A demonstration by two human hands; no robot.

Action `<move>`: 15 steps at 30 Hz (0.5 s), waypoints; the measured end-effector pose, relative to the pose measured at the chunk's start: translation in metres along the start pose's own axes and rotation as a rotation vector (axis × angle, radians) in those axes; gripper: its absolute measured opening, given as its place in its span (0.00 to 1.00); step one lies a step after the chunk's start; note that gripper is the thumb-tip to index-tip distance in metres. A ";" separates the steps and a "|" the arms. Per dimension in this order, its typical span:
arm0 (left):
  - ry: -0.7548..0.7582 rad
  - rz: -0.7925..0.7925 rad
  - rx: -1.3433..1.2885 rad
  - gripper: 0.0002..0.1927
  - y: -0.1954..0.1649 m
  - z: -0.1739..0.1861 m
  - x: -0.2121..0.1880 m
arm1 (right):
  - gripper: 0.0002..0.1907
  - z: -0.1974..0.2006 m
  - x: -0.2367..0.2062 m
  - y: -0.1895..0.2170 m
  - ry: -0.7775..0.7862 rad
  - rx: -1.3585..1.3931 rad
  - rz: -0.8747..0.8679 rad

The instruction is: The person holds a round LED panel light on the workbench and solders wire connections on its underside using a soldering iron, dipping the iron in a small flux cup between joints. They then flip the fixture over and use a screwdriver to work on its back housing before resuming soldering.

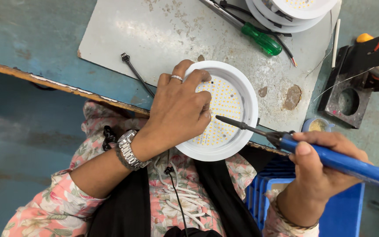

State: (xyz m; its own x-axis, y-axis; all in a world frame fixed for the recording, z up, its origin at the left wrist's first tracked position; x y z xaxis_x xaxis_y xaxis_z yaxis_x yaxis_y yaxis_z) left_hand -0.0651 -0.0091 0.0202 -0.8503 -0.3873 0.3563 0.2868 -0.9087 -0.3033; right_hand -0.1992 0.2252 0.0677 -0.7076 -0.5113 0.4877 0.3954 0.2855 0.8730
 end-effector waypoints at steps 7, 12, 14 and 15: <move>-0.017 -0.001 -0.010 0.07 0.001 0.002 -0.002 | 0.11 -0.041 0.023 0.010 0.094 -0.189 -0.125; -0.045 -0.004 -0.005 0.07 0.000 0.005 -0.001 | 0.12 -0.051 0.028 0.016 0.108 -0.244 -0.157; -0.045 -0.005 -0.007 0.06 0.000 0.006 -0.001 | 0.12 -0.057 0.029 0.021 0.143 -0.280 -0.137; -0.043 -0.005 -0.009 0.06 0.000 0.006 -0.001 | 0.12 -0.059 0.030 0.022 0.158 -0.304 -0.128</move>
State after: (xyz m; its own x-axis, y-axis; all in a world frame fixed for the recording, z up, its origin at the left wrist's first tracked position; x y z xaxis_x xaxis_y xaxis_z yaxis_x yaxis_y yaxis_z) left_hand -0.0616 -0.0099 0.0246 -0.8320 -0.3895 0.3951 0.2788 -0.9092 -0.3092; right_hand -0.1771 0.1685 0.1018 -0.6732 -0.6528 0.3475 0.4819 -0.0308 0.8757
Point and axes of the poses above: each hand's wrist, its own x-axis towards the middle knuckle, its own z-axis out of the back of the hand, y = z × x, the point moved 10 cm from there along x, towards the middle knuckle, and after that the axes turned 15 degrees about x, right-handed, at the moved point
